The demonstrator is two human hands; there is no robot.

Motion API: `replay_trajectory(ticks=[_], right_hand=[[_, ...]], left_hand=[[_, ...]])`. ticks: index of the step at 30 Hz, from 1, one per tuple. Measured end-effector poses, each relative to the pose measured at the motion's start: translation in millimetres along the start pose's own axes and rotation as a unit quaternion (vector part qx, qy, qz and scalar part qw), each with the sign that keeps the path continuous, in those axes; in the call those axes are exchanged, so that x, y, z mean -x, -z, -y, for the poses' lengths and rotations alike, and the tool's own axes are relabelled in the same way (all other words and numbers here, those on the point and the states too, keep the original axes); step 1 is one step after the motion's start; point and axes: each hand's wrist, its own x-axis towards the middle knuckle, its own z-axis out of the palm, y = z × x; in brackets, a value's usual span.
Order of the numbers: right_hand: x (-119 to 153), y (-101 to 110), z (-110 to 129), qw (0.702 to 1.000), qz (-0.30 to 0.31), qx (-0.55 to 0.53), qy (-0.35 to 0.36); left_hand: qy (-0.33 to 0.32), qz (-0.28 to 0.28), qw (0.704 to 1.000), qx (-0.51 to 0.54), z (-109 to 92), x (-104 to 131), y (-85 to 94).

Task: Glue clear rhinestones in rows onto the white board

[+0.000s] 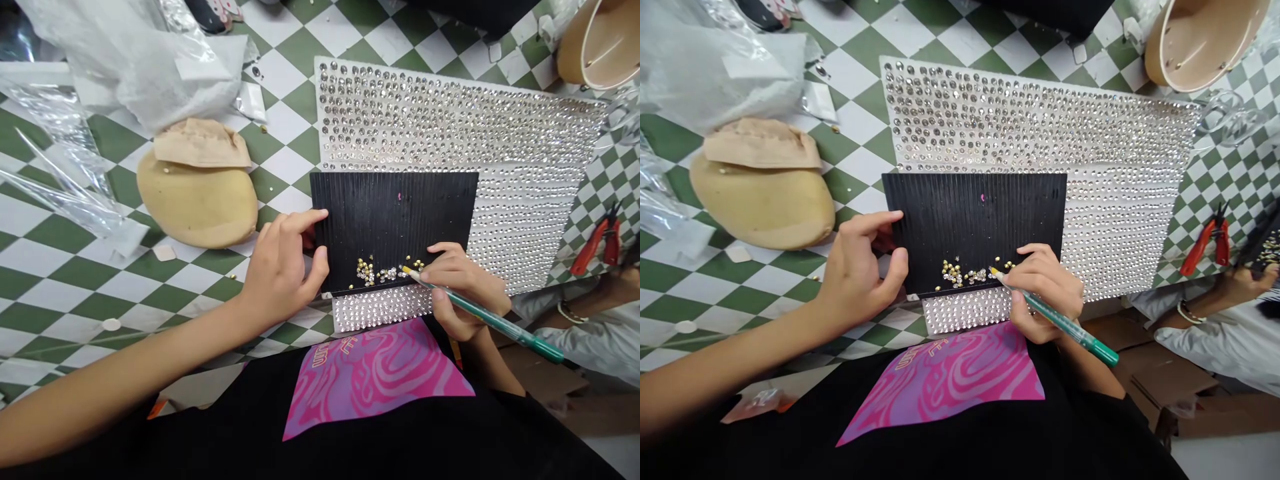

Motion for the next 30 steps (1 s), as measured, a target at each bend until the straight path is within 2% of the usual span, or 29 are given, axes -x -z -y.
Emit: replay_trajectory(ticks=[6,11,26,30], right_hand=[[0.3,-0.9,0.8,0.999,0.019,0.018,0.023],[1.7,-1.3,1.4,1.0,-0.004,0.004,0.006],[0.4,-2.0,1.3,1.0,0.001,0.013,0.01],[-0.4,1.9,-2.3,1.0,-0.006,-0.013,0.007]], left_hand=[[0.0,0.001,1.0,0.001,-0.5,-0.4,-0.5],[-0.003,-0.004,1.0,0.005,0.6,0.4,-1.1],[-0.015,-0.019,1.0,0.005,1.2,0.9,-1.1],[-0.02,-0.028,0.999,0.006,2.3,0.2,-1.9]])
